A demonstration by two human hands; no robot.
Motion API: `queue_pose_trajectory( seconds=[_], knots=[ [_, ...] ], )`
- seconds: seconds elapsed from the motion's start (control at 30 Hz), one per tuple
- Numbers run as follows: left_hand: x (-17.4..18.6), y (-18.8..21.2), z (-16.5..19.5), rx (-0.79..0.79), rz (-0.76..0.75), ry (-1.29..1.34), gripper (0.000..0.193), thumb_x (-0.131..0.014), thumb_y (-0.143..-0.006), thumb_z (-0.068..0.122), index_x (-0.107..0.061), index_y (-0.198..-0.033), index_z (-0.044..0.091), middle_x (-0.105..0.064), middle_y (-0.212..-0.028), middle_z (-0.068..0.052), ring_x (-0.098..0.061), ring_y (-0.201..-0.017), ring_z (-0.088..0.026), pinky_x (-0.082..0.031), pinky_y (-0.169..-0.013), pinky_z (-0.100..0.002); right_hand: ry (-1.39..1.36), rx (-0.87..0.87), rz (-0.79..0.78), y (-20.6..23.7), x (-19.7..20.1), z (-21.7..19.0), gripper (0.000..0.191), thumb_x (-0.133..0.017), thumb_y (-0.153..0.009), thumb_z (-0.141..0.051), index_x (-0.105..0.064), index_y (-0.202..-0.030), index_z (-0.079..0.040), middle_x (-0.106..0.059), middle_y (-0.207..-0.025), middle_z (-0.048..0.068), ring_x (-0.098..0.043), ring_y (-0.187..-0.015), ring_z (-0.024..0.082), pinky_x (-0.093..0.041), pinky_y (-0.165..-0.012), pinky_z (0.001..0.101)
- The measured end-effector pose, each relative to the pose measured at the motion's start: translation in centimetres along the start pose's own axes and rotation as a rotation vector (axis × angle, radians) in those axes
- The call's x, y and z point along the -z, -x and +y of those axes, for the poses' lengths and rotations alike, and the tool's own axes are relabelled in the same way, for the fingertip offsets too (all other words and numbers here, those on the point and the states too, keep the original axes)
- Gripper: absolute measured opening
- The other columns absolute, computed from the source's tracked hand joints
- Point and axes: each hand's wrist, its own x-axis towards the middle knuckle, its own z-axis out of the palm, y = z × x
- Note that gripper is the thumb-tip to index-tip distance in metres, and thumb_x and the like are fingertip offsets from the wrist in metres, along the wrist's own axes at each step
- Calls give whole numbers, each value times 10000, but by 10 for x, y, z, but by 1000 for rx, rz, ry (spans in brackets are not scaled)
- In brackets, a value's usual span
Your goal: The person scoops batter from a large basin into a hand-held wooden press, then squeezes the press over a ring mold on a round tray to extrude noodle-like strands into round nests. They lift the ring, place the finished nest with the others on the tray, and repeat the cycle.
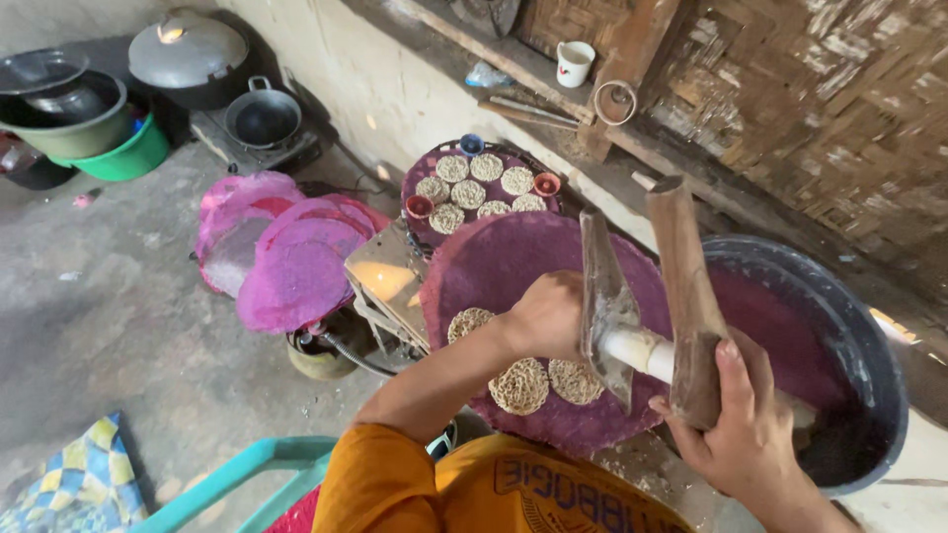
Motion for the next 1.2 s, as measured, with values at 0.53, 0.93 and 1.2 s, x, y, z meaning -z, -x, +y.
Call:
queue_pose_trajectory(
  seconds=[0.53,0.93,1.2],
  knots=[
    [56,-11,-66,56,-144,1429,1082,-819,-809,97,-144,-1650,187,-259,-1674,-105,-342,-1543,-296,-368,-1274,-503,-1718,-634,-711,56,-69,106,1090,-836,-746,-399,-286,-1570,56,-465,-1461,271,-426,-1395,455,-293,-1171,604],
    [16,-34,-114,101,287,1954,647,-698,-1049,424,-406,-1563,160,-600,-1391,-148,-555,-1345,-322,-395,-1224,-508,-1756,-878,-894,31,-65,135,1239,-804,-710,-612,-247,-1605,39,-444,-1407,334,-539,-1198,449,-474,-963,557],
    [-13,4,-165,59,605,2132,637,-405,-1118,646,-560,-1313,59,-688,-1220,-137,-688,-1188,-310,-567,-965,-417,-1331,-1165,-1009,18,-107,150,1253,-752,-627,-674,-331,-1597,-2,-500,-1467,300,-514,-1285,443,-430,-1016,528]
  ],
)
